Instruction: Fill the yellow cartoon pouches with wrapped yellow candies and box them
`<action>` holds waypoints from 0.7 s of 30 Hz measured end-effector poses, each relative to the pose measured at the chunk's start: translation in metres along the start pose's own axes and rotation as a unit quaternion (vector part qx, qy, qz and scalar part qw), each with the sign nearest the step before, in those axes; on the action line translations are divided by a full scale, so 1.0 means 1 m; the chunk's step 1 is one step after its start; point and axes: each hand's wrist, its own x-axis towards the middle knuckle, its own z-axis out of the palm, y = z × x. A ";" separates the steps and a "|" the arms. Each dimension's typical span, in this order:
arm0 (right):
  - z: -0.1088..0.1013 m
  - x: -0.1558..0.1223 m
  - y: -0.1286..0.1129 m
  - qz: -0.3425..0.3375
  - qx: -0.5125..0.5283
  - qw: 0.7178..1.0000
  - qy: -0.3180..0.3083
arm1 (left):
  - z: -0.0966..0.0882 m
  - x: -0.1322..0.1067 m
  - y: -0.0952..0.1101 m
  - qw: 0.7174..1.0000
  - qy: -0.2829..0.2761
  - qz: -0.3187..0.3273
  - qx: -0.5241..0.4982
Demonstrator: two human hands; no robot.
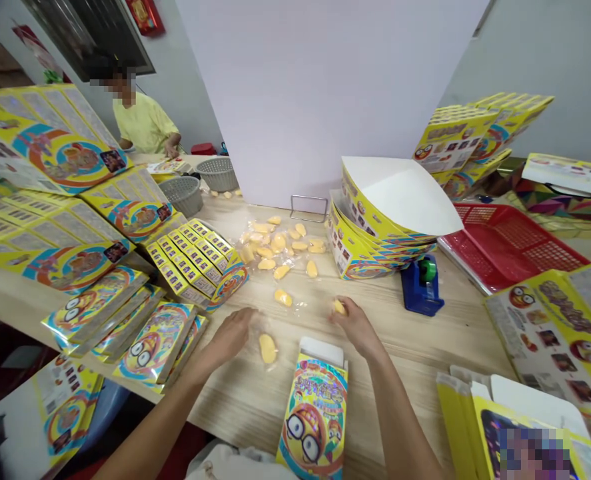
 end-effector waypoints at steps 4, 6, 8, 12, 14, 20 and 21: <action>0.011 -0.037 -0.015 0.008 0.170 0.984 -0.060 | 0.016 -0.011 0.017 0.987 -0.089 0.114 0.063; 0.023 -0.047 -0.022 0.016 0.230 0.970 -0.077 | 0.025 -0.008 0.021 0.969 -0.136 0.188 0.090; 0.033 -0.054 -0.027 0.025 0.279 0.956 -0.089 | 0.032 -0.001 0.020 0.970 -0.121 0.194 0.086; 0.042 -0.065 -0.031 0.029 0.351 0.931 -0.090 | 0.033 0.012 0.008 0.987 -0.033 0.145 0.059; 0.041 -0.071 -0.030 0.022 0.374 0.924 -0.081 | 0.029 0.009 0.002 0.989 -0.016 0.142 0.044; 0.029 -0.086 -0.020 0.059 0.361 0.930 -0.039 | 0.020 -0.020 -0.009 0.982 -0.069 0.116 -0.135; 0.028 -0.087 -0.018 0.073 0.359 0.930 -0.031 | 0.019 -0.023 -0.008 0.974 -0.061 0.092 -0.196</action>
